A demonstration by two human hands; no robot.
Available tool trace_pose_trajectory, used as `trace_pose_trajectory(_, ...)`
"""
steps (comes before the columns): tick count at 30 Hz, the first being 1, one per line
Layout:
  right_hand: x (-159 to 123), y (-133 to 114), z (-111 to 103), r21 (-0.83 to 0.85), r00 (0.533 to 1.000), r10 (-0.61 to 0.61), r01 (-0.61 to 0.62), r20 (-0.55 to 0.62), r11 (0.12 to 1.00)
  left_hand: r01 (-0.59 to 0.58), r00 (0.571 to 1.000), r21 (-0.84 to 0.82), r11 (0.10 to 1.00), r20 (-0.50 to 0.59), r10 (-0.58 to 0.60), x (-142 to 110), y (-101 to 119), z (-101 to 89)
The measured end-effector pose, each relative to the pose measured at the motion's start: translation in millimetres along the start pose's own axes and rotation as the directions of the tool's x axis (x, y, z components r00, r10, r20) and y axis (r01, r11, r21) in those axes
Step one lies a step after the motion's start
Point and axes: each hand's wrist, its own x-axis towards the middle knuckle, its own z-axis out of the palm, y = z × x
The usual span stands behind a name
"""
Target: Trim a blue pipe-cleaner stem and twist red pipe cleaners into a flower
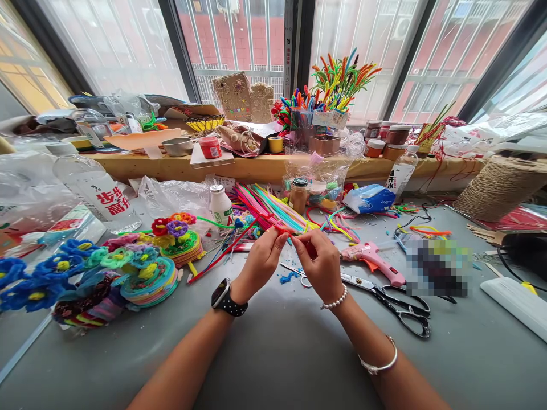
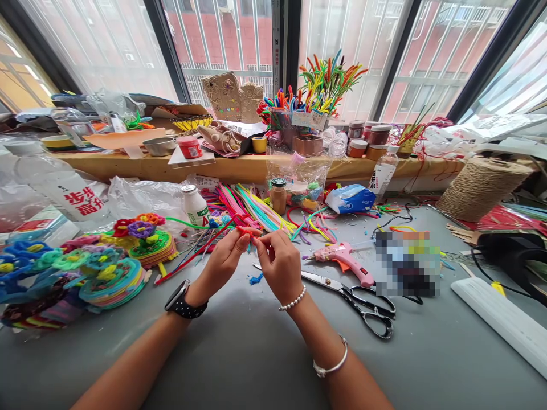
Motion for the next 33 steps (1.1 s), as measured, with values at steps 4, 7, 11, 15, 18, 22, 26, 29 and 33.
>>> trace_pose_trajectory(4, 0, 1, 0, -0.021, 0.999, -0.006, 0.007, 0.043, 1.000, -0.029, 1.000, 0.091, 0.995, 0.006, 0.029, 1, -2, 0.7)
trace_pose_trajectory(7, 0, 2, -1, -0.048, 0.998, -0.018, 0.022, 0.068, 0.999, -0.055, 0.998, 0.206, 0.977, -0.009, 0.058, 0, -5, 2.0)
trace_pose_trajectory(11, 1, 5, -2, -0.064, 0.996, -0.051, 0.056, 0.075, 0.996, -0.091, 0.995, 0.314, 0.945, -0.018, 0.102, -1, -7, 3.3)
trace_pose_trajectory(15, 1, 8, -4, -0.053, 0.991, -0.086, 0.091, 0.102, 0.994, -0.081, 0.996, 0.348, 0.934, 0.004, 0.085, -1, -9, 3.8)
trace_pose_trajectory(18, 3, 9, -5, -0.021, 0.980, -0.134, 0.139, 0.149, 0.990, -0.063, 0.998, 0.344, 0.937, 0.040, 0.052, -1, -11, 2.5)
trace_pose_trajectory(22, 6, 11, -7, -0.096, 0.933, -0.236, 0.270, 0.273, 0.958, -0.072, 0.995, 0.388, 0.919, 0.095, 0.038, -1, -14, -0.9)
trace_pose_trajectory(26, 6, 15, -7, -0.200, 0.899, -0.247, 0.333, 0.362, 0.921, -0.078, 0.989, 0.455, 0.887, 0.144, 0.014, -1, -16, -3.0)
trace_pose_trajectory(29, 6, 15, -7, -0.218, 0.887, -0.247, 0.349, 0.390, 0.911, -0.126, 0.981, 0.392, 0.911, 0.189, 0.054, 0, -14, -3.8)
trace_pose_trajectory(33, 7, 12, -7, -0.319, 0.886, -0.241, 0.379, 0.396, 0.869, -0.177, 0.966, 0.315, 0.932, 0.235, 0.103, 1, -13, -5.3)
